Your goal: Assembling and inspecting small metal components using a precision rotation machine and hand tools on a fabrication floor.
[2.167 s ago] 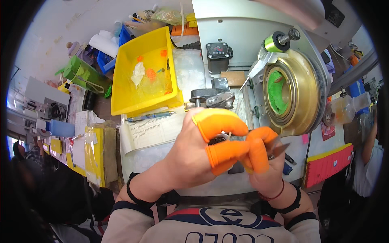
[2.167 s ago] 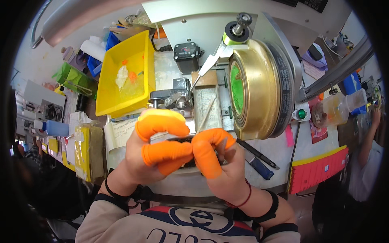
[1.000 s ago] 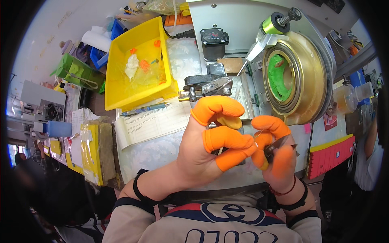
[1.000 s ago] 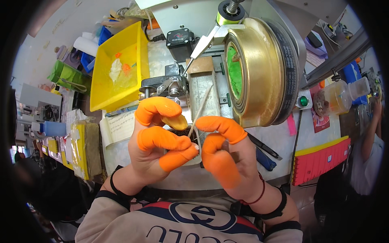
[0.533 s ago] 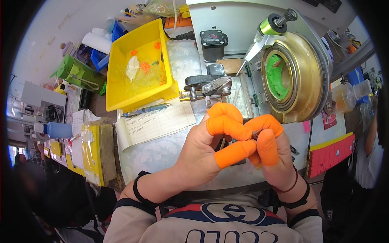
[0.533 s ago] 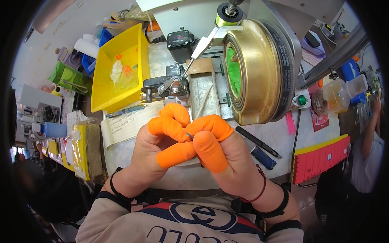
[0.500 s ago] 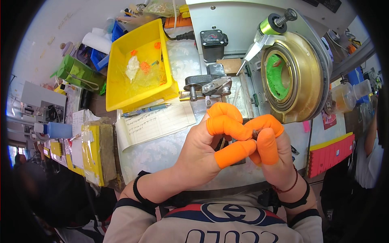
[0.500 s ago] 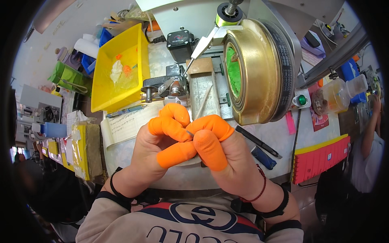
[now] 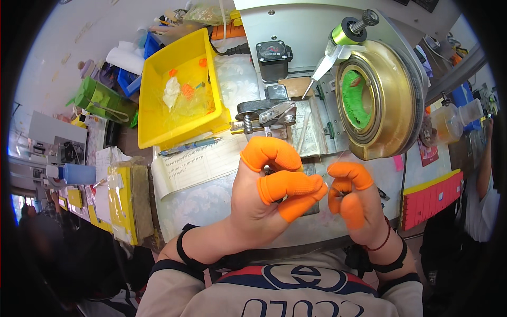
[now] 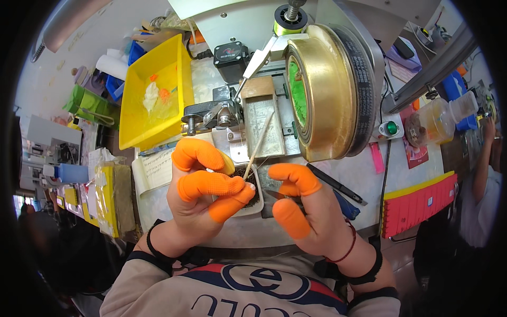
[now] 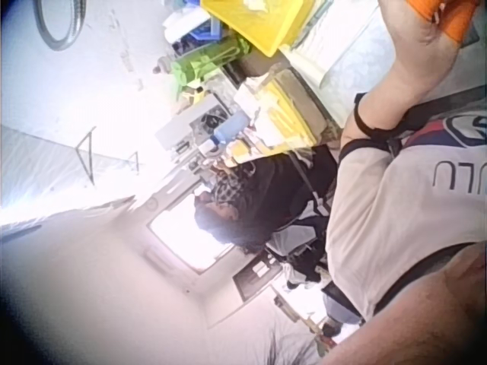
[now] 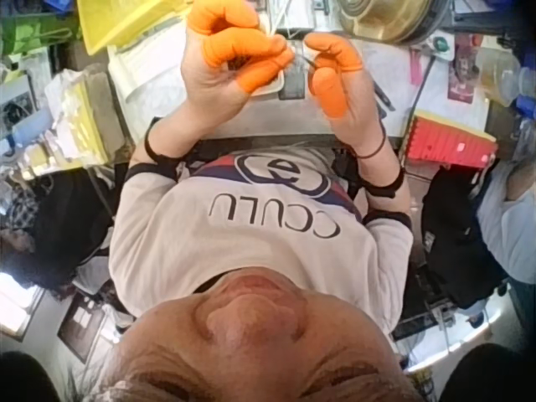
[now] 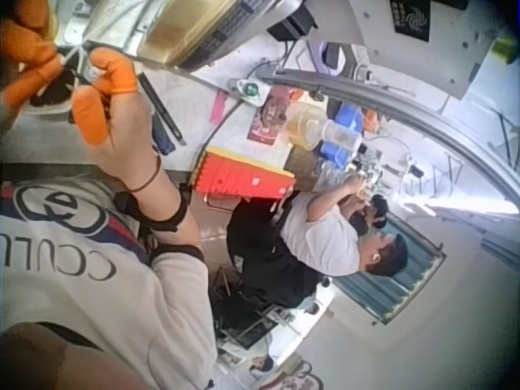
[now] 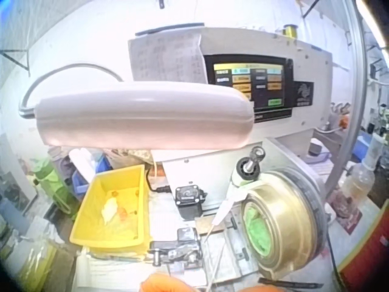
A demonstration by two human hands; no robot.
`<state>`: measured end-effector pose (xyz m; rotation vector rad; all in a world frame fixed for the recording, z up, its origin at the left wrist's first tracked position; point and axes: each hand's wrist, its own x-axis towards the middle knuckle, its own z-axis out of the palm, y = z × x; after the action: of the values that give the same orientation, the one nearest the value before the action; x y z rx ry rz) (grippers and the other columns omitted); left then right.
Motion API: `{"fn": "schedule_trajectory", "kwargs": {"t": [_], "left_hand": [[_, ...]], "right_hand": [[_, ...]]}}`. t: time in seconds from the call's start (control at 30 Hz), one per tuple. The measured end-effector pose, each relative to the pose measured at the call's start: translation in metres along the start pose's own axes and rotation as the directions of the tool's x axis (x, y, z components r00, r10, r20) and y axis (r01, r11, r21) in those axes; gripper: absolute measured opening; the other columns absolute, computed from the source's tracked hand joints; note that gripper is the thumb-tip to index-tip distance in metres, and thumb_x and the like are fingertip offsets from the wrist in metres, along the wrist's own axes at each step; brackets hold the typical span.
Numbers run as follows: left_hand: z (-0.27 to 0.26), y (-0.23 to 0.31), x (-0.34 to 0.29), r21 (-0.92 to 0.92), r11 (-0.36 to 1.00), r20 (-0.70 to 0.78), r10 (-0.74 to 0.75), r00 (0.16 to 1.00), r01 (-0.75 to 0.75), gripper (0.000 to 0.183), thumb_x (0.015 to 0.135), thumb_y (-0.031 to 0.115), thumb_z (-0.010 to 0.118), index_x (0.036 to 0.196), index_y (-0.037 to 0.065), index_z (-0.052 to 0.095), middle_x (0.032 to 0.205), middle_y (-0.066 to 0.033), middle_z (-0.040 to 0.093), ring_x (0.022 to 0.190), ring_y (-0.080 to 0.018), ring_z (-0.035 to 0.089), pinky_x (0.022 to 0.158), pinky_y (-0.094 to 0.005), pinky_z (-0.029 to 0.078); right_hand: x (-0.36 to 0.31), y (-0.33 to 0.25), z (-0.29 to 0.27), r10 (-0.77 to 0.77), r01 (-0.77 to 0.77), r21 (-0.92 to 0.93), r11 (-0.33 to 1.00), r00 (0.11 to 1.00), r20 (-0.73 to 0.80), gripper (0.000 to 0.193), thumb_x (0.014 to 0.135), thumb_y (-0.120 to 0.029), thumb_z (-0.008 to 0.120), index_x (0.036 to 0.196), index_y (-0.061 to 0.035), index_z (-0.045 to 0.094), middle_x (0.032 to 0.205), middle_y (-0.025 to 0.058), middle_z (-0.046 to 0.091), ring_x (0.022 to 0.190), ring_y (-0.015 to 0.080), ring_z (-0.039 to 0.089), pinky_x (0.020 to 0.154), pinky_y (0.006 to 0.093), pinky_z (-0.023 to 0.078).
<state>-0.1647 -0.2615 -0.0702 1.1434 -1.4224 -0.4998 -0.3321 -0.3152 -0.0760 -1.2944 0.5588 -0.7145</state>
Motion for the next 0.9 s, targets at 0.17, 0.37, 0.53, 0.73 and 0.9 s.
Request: {"fn": "schedule_trajectory", "kwargs": {"t": [0.17,0.37,0.53,0.73,0.9], "left_hand": [[0.001,-0.003,0.002,0.218,0.964,-0.003,0.158,0.987,-0.154,0.03,0.059,-0.004,0.073,0.079,0.014,0.059,0.09,-0.0049,0.04,0.072,-0.0148,0.046,0.064,-0.0244,0.038],[0.004,-0.004,0.0,0.24,0.957,-0.004,0.17,0.985,-0.164,0.031,0.059,-0.005,0.072,0.08,0.014,0.058,0.089,-0.0051,0.04,0.072,-0.0151,0.045,0.064,-0.0242,0.038],[0.008,-0.006,0.002,0.011,0.993,-0.112,0.118,0.987,-0.117,0.023,0.06,-0.003,0.072,0.077,0.007,0.06,0.085,-0.0051,0.042,0.065,-0.0132,0.044,0.055,-0.0225,0.036],[0.01,-0.007,-0.004,0.047,0.996,-0.047,0.083,0.995,-0.081,0.031,0.06,-0.009,0.069,0.079,0.01,0.053,0.09,-0.0058,0.039,0.072,-0.0137,0.044,0.064,-0.0237,0.038],[0.008,-0.011,-0.002,0.133,0.978,-0.09,0.174,0.981,-0.161,0.029,0.058,-0.005,0.071,0.078,0.011,0.058,0.084,-0.0043,0.043,0.069,-0.0144,0.046,0.059,-0.023,0.036]], "right_hand": [[-0.011,0.016,-0.021,-0.049,0.149,-0.902,0.405,0.989,0.142,0.044,0.072,-0.023,0.066,0.106,-0.001,0.049,0.093,0.0159,0.055,0.085,0.0277,0.055,0.076,0.0346,0.042],[-0.002,-0.021,-0.078,-0.851,0.233,-0.948,0.215,0.521,-0.065,0.048,0.076,-0.007,0.059,0.118,0.0013,0.039,0.119,0.0151,0.043,0.108,0.0249,0.044,0.091,0.0349,0.034],[0.003,-0.08,-0.192,-0.842,-0.393,-0.859,0.327,0.292,-0.454,0.027,0.08,-0.012,0.055,0.099,0.0074,0.051,0.104,0.0106,0.052,0.09,0.0136,0.051,0.076,0.0241,0.04],[0.023,-0.076,-0.262,-0.726,-0.299,-0.783,0.545,0.3,-0.619,0.024,0.081,-0.015,0.055,0.098,0.0029,0.054,0.094,0.0047,0.055,0.079,0.008,0.051,0.066,0.0215,0.041],[0.027,-0.071,-0.248,-0.634,-0.054,-0.732,0.679,0.458,-0.623,0.031,0.081,-0.016,0.056,0.108,-0.0001,0.051,0.096,0.0038,0.054,0.086,0.0079,0.051,0.073,0.0219,0.041]]}}
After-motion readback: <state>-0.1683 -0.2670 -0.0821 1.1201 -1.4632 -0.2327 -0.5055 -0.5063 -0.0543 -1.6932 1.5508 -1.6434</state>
